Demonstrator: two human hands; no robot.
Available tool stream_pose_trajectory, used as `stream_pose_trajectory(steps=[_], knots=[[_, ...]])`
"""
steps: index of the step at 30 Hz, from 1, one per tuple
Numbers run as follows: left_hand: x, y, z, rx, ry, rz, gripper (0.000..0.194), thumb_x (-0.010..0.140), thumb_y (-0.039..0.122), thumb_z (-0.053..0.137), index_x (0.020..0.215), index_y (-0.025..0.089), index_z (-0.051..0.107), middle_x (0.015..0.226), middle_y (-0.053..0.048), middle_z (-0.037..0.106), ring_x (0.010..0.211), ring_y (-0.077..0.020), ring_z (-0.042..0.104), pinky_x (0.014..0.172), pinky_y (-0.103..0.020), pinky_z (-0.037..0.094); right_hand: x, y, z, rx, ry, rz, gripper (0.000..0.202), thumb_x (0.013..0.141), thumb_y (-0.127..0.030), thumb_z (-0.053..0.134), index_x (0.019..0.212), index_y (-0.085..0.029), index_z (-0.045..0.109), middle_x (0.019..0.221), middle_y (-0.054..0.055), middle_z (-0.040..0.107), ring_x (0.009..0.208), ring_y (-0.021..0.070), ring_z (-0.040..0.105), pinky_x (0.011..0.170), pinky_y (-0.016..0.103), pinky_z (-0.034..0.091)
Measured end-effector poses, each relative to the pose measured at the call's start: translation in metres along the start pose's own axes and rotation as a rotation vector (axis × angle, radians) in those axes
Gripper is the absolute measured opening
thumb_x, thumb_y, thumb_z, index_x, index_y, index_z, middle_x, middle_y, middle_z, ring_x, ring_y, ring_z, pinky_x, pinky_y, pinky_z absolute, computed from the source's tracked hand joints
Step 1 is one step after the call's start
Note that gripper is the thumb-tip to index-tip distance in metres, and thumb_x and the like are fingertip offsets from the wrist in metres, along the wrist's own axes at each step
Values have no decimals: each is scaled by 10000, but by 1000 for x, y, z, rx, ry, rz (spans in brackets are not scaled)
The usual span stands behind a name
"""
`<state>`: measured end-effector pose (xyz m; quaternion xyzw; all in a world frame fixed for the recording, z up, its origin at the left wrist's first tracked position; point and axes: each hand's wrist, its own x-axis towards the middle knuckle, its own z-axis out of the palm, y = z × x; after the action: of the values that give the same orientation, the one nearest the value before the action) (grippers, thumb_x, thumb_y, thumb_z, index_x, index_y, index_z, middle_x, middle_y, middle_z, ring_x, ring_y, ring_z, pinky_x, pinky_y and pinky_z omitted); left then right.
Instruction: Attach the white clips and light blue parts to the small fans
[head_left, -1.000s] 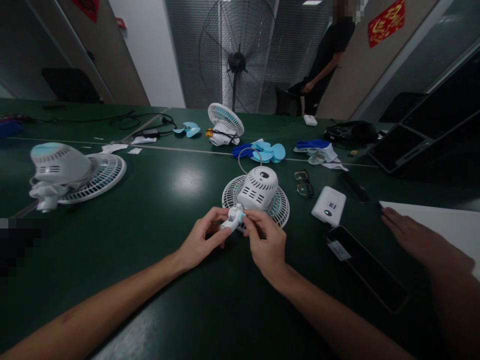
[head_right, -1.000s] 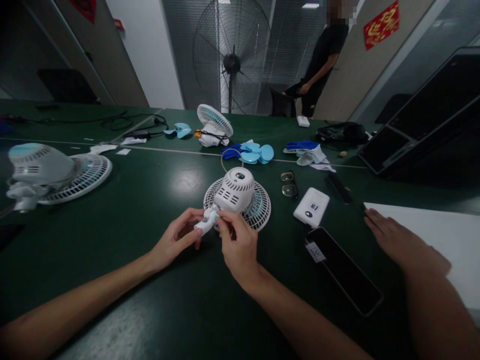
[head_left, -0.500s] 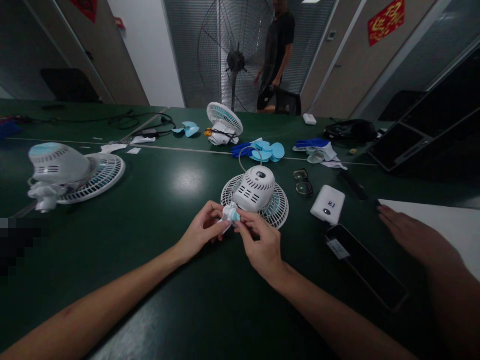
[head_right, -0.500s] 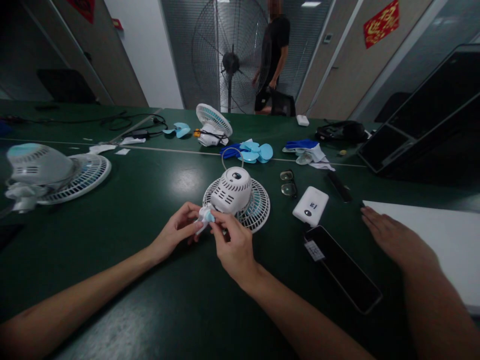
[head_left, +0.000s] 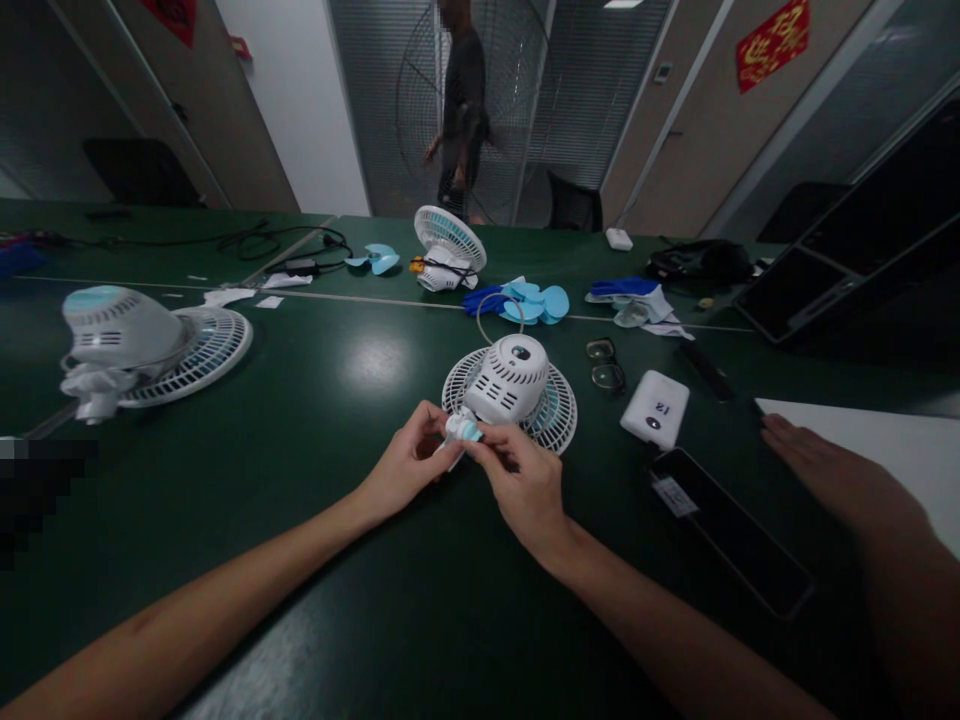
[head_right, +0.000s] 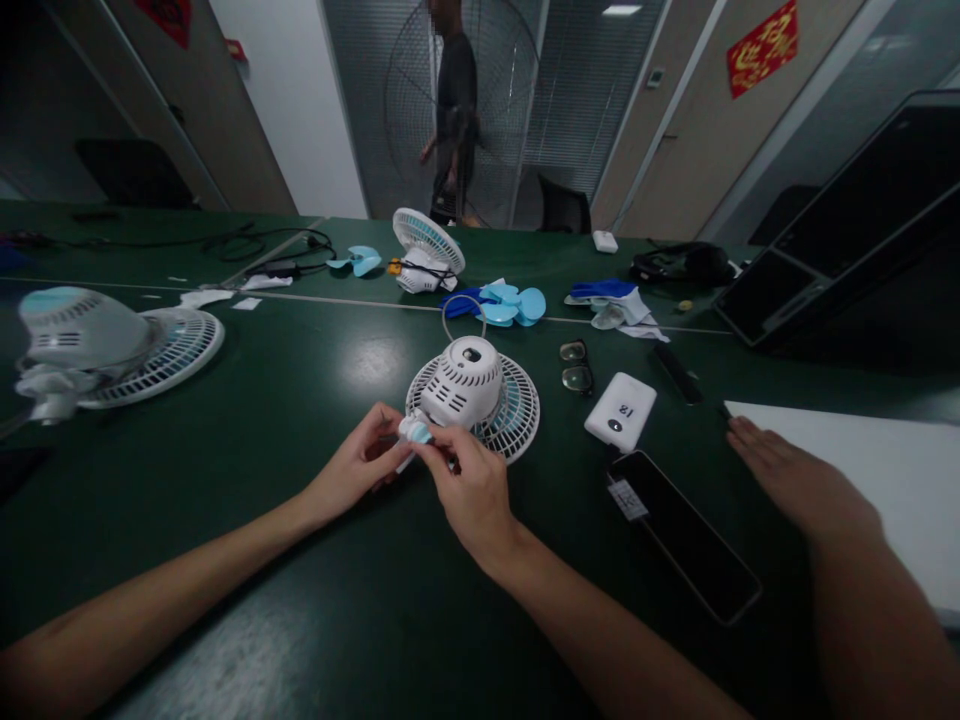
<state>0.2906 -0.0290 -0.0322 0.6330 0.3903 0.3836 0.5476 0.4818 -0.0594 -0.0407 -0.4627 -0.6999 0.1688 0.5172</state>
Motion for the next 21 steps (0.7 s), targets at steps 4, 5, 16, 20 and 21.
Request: stream_pose_trajectory(steps=[4,5,16,20,21], knots=[[-1,3,2,123,-30,39,318,968,459,670,1065,198,515,925,-2,628,718,-121,570,599,-221,446,1,1,-2,-26,26,8,122,990,-317,721,951,-204,698,845,7,749,697,151,709,636,267,559],[-2,3,2,175,-37,44,315,975,462,659,1087,198,530,899,4,628,710,-124,565,597,-226,437,1,1,-2,-40,34,-2,161,997,-316,711,890,-201,677,786,-4,722,658,140,688,620,260,539],[-14,4,-1,476,107,153,258,978,442,656,996,194,587,784,28,594,645,-123,528,589,-242,401,7,-5,-11,99,-131,-93,206,989,-196,607,1193,-218,620,974,37,738,773,158,718,688,268,602],[-17,3,-1,495,174,171,246,966,427,671,965,201,573,769,32,582,629,-121,514,577,-241,391,12,1,-15,145,-229,-153,262,977,-175,600,1230,-229,643,1085,61,728,894,182,719,745,304,634],[-17,3,-1,495,188,170,246,967,424,670,956,202,564,761,34,579,625,-120,511,575,-240,389,13,3,-15,160,-238,-153,267,983,-181,597,1240,-231,648,1114,69,724,939,191,719,753,311,642]])
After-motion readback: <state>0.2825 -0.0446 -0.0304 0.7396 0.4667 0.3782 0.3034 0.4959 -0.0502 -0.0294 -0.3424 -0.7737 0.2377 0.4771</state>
